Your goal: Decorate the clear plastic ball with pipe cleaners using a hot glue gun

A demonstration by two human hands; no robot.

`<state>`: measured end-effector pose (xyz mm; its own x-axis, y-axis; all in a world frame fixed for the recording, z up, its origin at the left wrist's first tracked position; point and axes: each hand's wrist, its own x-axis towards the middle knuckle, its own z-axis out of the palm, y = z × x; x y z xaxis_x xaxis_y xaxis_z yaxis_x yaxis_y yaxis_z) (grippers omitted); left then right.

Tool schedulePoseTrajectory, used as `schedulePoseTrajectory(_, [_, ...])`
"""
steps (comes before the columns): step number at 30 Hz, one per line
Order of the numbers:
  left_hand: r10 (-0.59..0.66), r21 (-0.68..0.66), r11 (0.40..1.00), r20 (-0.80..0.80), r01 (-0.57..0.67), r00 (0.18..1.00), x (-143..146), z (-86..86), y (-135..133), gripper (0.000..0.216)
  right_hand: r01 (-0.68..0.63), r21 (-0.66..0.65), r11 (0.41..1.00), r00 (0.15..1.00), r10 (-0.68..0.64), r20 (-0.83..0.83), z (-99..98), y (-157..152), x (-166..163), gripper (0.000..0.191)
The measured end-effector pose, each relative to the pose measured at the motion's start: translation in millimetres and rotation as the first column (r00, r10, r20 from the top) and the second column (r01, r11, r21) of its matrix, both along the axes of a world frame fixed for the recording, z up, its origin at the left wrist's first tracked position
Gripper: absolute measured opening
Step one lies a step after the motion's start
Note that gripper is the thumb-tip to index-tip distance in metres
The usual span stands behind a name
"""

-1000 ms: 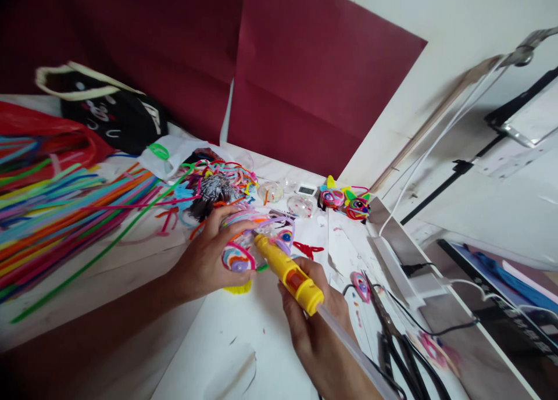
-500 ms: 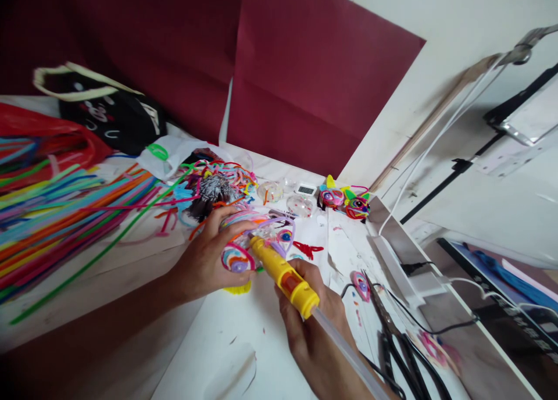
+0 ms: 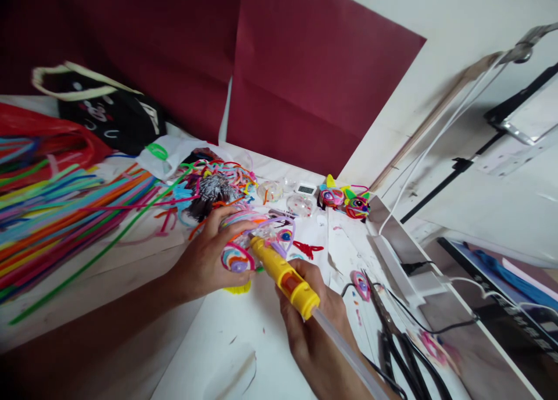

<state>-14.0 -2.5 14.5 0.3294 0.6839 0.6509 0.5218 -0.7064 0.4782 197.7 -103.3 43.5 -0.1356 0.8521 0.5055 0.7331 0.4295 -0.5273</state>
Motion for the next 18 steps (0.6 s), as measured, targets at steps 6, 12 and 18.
schedulePoseTrajectory(6, [-0.002,-0.003,1.000,0.003,0.002,1.000,1,-0.9,1,0.076,-0.016,0.017,1.000,0.996,0.014,0.087,-1.0,1,2,0.030])
schedulePoseTrajectory(12, [-0.010,0.032,0.999,-0.008,0.010,1.000,0,-1.3,1,0.077,-0.013,-0.003,1.000,0.993,0.013,0.113,6.4,-1,-1,0.029])
schedulePoseTrajectory(18, [-0.013,0.027,1.000,-0.015,0.013,1.000,-1,-0.8,1,0.076,-0.011,-0.008,1.000,0.993,0.011,0.114,10.0,-2,-7,0.029])
